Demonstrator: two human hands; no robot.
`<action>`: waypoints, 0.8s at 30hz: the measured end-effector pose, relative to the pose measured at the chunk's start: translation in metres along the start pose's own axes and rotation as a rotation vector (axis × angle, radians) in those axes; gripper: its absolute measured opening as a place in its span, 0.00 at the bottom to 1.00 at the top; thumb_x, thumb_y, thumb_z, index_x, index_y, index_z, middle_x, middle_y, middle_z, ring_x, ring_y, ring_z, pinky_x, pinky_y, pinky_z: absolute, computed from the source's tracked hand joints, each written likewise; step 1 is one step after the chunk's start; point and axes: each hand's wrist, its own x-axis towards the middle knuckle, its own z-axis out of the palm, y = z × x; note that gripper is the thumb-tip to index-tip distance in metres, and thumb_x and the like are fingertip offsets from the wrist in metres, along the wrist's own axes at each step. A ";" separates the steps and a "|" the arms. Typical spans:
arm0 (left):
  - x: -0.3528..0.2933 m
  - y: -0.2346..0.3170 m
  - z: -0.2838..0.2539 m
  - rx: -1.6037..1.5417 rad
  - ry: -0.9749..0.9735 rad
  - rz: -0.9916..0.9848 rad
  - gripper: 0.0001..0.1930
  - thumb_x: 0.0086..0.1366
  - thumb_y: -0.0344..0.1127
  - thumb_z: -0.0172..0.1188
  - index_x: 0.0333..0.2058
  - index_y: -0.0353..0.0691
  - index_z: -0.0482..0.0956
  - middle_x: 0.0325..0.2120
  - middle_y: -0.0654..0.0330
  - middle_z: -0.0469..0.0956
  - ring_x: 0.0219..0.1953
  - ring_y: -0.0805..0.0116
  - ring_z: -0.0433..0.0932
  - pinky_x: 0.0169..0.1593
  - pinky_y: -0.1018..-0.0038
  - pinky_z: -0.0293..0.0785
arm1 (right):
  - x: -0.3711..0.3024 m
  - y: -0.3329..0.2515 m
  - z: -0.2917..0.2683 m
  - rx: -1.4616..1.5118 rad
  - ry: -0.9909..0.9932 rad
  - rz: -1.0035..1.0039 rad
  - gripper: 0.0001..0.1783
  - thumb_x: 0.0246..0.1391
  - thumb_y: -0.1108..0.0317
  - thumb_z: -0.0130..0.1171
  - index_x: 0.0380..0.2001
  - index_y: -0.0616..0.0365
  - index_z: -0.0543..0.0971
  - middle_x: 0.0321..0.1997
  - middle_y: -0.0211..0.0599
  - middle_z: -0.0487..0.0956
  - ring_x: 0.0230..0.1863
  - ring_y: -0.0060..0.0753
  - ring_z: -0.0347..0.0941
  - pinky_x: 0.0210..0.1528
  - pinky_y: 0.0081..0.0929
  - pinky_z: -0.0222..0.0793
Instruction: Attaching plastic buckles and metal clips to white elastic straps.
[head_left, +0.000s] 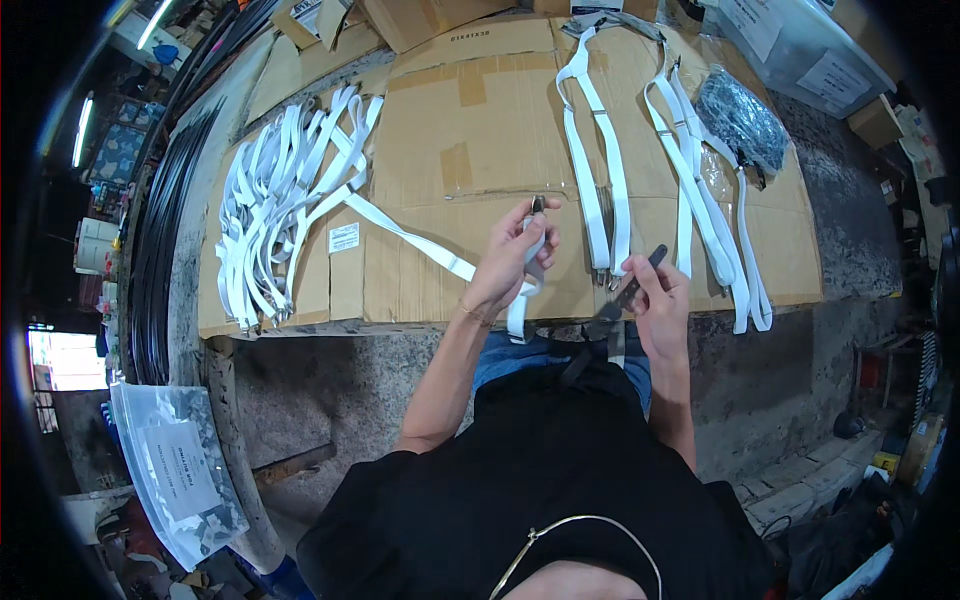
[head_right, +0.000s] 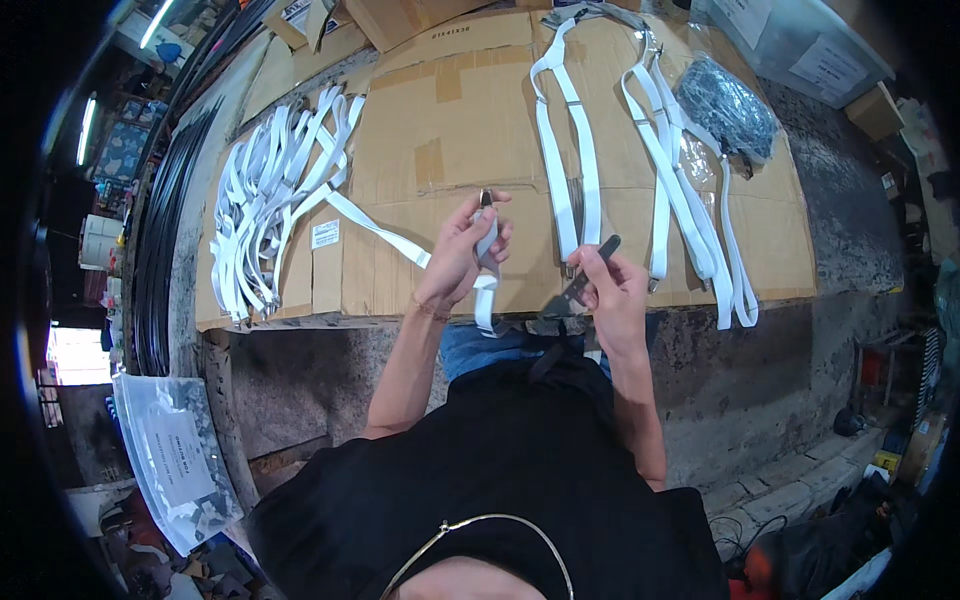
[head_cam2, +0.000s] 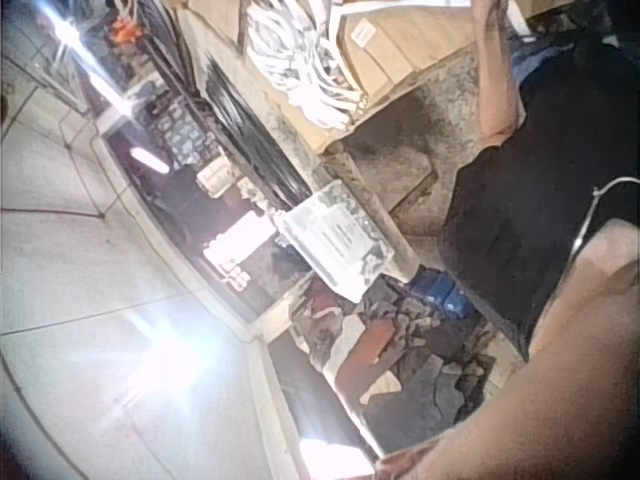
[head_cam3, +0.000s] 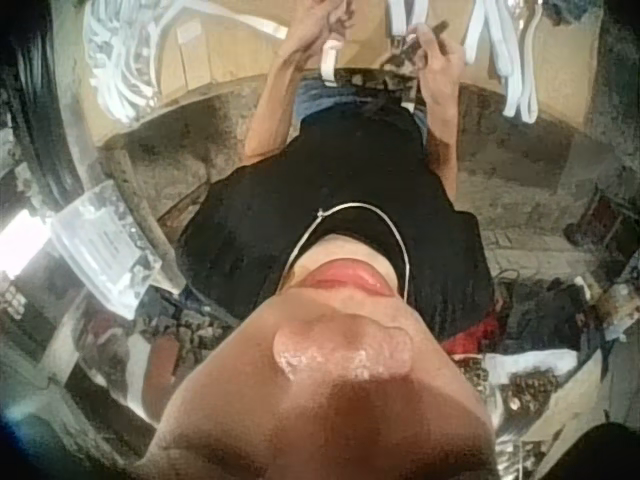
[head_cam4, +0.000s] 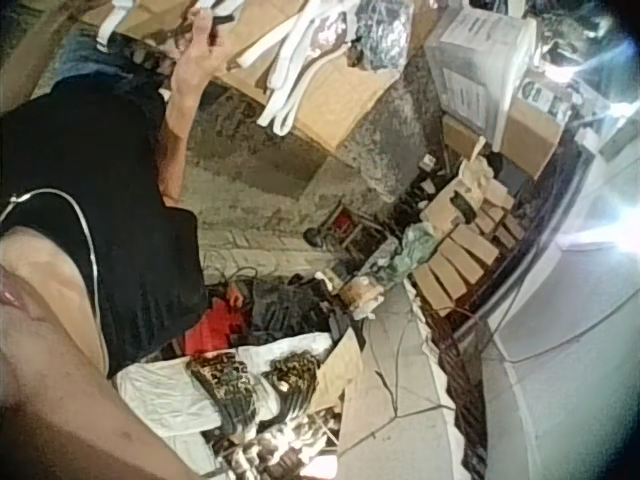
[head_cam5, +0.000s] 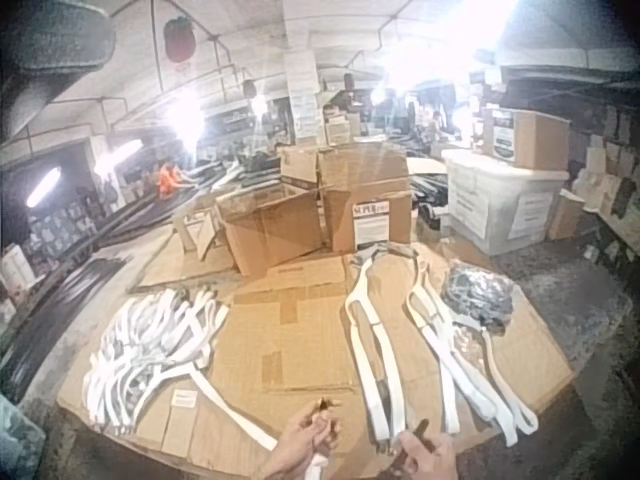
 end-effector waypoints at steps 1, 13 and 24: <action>0.000 -0.001 -0.003 0.006 -0.037 -0.031 0.16 0.69 0.40 0.40 0.50 0.37 0.64 0.25 0.60 0.67 0.24 0.75 0.63 0.30 0.77 0.64 | 0.001 0.000 0.006 0.064 0.082 -0.015 0.11 0.56 0.66 0.54 0.32 0.65 0.77 0.21 0.25 0.70 0.14 0.13 0.57 0.16 0.14 0.49; -0.006 -0.024 0.004 -0.101 0.021 0.135 0.22 0.70 0.44 0.32 0.53 0.34 0.63 0.24 0.63 0.67 0.26 0.74 0.64 0.33 0.75 0.64 | 0.015 0.024 0.034 0.122 0.113 -0.039 0.05 0.51 0.75 0.56 0.26 0.62 0.70 0.20 0.32 0.73 0.18 0.22 0.69 0.21 0.19 0.65; -0.009 -0.034 0.030 0.264 0.275 0.468 0.18 0.67 0.35 0.43 0.54 0.41 0.67 0.23 0.67 0.67 0.27 0.81 0.60 0.31 0.83 0.60 | 0.017 0.025 0.048 0.189 0.070 0.020 0.04 0.53 0.74 0.54 0.27 0.58 0.69 0.21 0.31 0.71 0.21 0.20 0.67 0.23 0.20 0.64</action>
